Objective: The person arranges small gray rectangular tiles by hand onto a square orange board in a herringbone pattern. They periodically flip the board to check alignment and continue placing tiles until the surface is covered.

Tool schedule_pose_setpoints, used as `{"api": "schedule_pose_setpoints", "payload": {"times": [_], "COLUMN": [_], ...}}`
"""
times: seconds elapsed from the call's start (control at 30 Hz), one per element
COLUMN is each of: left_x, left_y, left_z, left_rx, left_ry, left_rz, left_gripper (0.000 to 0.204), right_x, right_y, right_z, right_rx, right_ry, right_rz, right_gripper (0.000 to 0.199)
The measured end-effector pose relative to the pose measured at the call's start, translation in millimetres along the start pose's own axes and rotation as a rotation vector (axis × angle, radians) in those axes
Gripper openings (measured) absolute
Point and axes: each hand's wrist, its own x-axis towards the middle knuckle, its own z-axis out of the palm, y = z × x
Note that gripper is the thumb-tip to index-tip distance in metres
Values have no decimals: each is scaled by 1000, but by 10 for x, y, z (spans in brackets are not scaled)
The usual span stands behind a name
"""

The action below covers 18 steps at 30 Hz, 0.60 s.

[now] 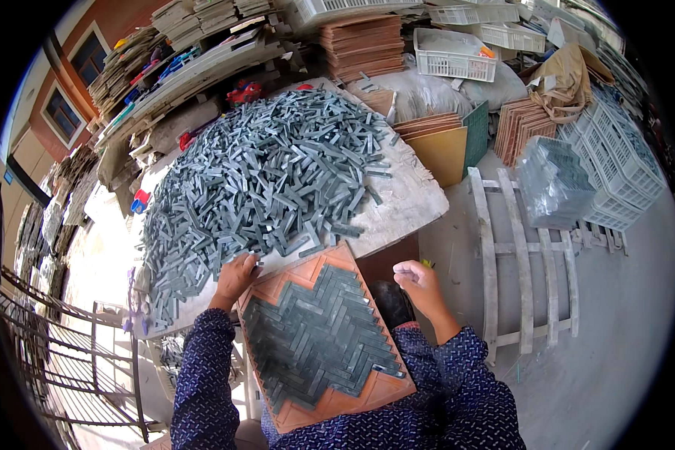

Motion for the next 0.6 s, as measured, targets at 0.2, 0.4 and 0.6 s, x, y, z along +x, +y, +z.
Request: {"api": "schedule_pose_setpoints", "payload": {"times": [0.2,0.4,0.6], "left_x": [755,683,342], "left_y": [-122,884,1285], "left_z": [-512,-272,148], "left_rx": [140,-422,-332], "left_ry": [232,-310,-310], "left_rz": [-489,-283,-40], "left_gripper": [76,27,64], "right_x": [-422,-543,-544], "right_y": [337,554,479], "right_z": [-297,-138,-74], "right_rx": [-59,-207,-266], "right_ry": [119,87,75], "right_rz": [131,42,-33], "right_gripper": [17,17,19]}}
